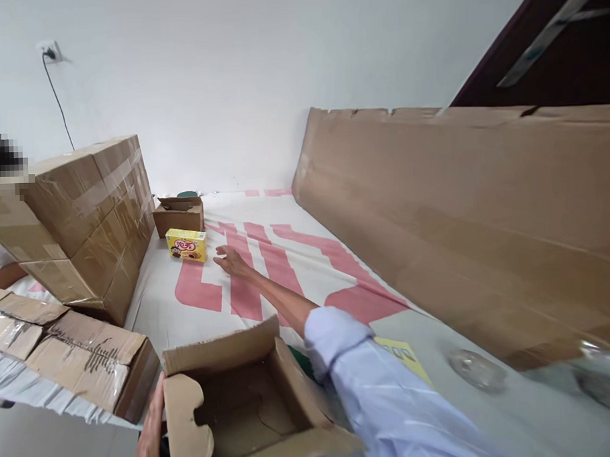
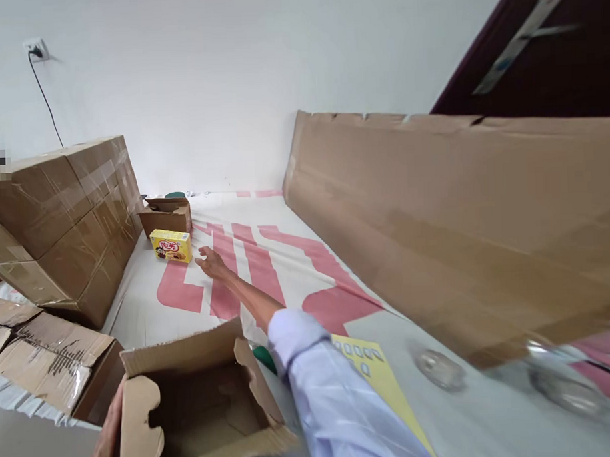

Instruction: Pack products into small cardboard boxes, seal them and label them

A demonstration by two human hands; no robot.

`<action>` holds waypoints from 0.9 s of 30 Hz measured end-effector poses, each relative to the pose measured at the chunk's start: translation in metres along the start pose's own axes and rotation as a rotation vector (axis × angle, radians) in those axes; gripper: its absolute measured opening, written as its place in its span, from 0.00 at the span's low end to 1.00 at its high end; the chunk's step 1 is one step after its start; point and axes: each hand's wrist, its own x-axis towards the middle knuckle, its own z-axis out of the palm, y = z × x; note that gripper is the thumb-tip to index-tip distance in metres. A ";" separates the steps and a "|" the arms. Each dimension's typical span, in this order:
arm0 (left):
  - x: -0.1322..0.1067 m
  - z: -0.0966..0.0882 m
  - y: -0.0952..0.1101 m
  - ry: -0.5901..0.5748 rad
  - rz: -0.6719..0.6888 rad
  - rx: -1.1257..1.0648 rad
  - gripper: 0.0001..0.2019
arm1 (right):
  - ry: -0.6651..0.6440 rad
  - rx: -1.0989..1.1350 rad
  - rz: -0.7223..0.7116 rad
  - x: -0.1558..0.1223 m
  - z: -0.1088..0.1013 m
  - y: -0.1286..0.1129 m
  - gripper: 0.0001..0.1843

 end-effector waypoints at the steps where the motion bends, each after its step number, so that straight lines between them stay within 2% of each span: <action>1: 0.003 -0.003 0.006 -0.010 -0.011 -0.010 0.53 | -0.024 0.023 0.014 -0.014 -0.007 -0.004 0.19; 5: 0.025 -0.019 0.023 -0.009 -0.016 -0.047 0.59 | -0.149 0.112 0.030 -0.097 -0.045 -0.023 0.21; 7: 0.039 -0.028 0.032 0.013 0.001 -0.037 0.62 | -0.280 0.216 0.050 -0.140 -0.067 -0.037 0.26; 9: 0.054 -0.035 0.043 -0.012 -0.033 -0.051 0.60 | -0.454 0.347 0.060 -0.177 -0.084 -0.053 0.32; 11: 0.067 -0.039 0.051 -0.091 -0.081 -0.116 0.57 | -0.550 0.433 0.017 -0.204 -0.093 -0.068 0.41; 14: 0.084 -0.036 0.055 -0.168 -0.090 -0.217 0.54 | -0.501 0.434 -0.085 -0.226 -0.087 -0.079 0.57; 17: 0.097 -0.024 0.041 -0.124 -0.087 -0.229 0.54 | -0.371 0.409 -0.120 -0.229 -0.065 -0.069 0.62; 20: 0.098 -0.007 0.013 -0.020 -0.108 -0.177 0.52 | -0.212 0.395 -0.127 -0.212 -0.041 -0.047 0.61; 23: 0.078 0.011 -0.017 0.097 -0.098 -0.017 0.42 | -0.093 0.376 -0.185 -0.180 -0.024 -0.029 0.59; 27: 0.041 0.026 -0.044 0.157 0.061 0.206 0.25 | -0.032 0.304 -0.253 -0.123 -0.008 -0.021 0.55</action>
